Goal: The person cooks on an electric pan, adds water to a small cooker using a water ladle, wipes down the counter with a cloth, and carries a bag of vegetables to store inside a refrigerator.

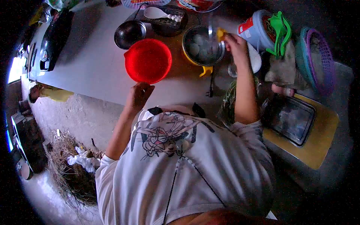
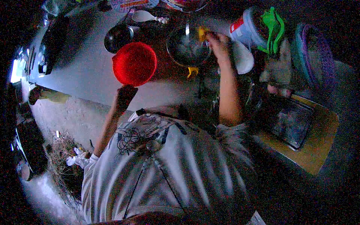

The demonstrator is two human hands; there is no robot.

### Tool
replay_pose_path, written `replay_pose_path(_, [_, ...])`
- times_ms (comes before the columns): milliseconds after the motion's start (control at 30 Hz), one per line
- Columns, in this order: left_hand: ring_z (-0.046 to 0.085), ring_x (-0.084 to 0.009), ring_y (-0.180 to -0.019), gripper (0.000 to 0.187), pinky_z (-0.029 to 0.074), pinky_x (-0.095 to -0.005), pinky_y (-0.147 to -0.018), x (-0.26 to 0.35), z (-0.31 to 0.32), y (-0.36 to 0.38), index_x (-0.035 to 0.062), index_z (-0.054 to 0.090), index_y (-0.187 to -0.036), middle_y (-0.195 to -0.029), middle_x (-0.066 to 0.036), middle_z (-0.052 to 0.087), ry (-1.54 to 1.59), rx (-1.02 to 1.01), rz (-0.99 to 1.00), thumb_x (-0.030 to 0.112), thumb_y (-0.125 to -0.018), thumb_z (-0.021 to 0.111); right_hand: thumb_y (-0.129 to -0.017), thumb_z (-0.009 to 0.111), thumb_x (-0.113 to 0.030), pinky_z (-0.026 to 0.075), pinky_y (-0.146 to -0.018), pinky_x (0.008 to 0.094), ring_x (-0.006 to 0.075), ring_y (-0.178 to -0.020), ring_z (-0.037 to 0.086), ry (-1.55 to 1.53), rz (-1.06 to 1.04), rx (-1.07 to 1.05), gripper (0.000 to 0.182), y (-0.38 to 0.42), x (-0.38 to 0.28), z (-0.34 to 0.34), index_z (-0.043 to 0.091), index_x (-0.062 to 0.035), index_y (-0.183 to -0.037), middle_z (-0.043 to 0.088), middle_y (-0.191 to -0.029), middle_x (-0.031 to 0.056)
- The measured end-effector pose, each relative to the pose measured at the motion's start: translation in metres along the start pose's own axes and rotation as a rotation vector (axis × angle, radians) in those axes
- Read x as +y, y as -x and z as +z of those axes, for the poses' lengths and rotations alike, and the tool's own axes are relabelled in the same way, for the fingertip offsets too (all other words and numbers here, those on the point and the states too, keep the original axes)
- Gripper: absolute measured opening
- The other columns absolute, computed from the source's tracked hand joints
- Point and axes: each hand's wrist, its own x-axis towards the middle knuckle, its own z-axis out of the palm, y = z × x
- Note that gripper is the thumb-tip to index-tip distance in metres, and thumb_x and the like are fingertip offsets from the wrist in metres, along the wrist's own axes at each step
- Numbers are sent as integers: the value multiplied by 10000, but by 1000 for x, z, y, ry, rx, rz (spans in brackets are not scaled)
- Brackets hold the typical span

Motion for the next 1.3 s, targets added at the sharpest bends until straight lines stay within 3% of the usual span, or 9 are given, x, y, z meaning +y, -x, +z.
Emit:
replay_pose_path(167, [466,-142,-587,164,391,-276,-525,13,-22,6,-16,543,-762,-645,-105,539,58,36,-100,148,-758,554,-789,530,-198,328,-487,195,62,-526,412,-335,53,69,182,10,-23,-15,543,-16,-805,472,-610,-10])
replay_pose_path(533, [479,-169,-573,230,399,-286,-528,-21,-38,28,-7,549,-754,-664,-97,523,-50,14,-152,223,-765,541,-788,535,-215,360,-467,199,61,-517,452,164,-43,80,224,25,-5,2,564,6,-814,510,-598,-2])
replay_pose_path(633, [499,-200,-596,271,420,-301,-554,-4,-49,36,21,548,-845,-702,-97,523,36,25,-304,271,-743,564,-777,546,-235,383,-483,224,87,-522,479,481,-273,275,265,27,1,8,562,24,-827,529,-584,23])
replay_pose_path(700, [511,-217,-628,373,437,-313,-589,0,-50,46,56,509,-979,-733,-107,525,-34,100,-280,316,-721,581,-773,549,-239,393,-494,241,102,-527,491,532,-304,201,272,36,-13,14,559,27,-828,537,-582,41])
replay_pose_path(733, [536,-249,-697,514,440,-335,-630,-8,-48,47,74,441,-1078,-785,-135,546,-44,56,-295,374,-691,597,-768,551,-242,402,-505,259,118,-532,504,584,-327,136,279,43,-19,17,556,30,-830,546,-579,58])
replay_pose_path(933, [527,-349,-865,633,424,-401,-698,-21,-37,45,38,353,-1123,-930,-203,542,-173,-266,-503,435,-684,576,-750,558,-248,423,-578,304,221,-621,557,649,-462,184,266,38,11,20,558,7,-822,583,-704,130])
replay_pose_path(1067, [510,-399,-847,586,415,-434,-685,-54,-20,47,40,328,-1119,-923,-234,528,-166,-205,-140,411,-719,543,-760,554,-212,419,-586,291,200,-626,543,640,-485,267,230,61,-3,26,550,4,-839,578,-712,111])
replay_pose_path(1200, [505,-413,-836,562,414,-442,-674,-72,-8,52,47,316,-1127,-913,-237,529,-232,-123,-175,388,-736,532,-769,544,-173,419,-591,306,229,-643,526,470,-428,132,189,94,-6,24,537,-4,-855,542,-716,102])
replay_pose_path(1300, [469,-298,-928,269,414,-382,-734,-161,29,50,30,451,-920,-936,-152,506,-425,-114,29,204,-731,533,-760,555,-182,420,-589,309,232,-678,530,625,-569,71,199,130,2,30,534,-4,-848,533,-754,108])
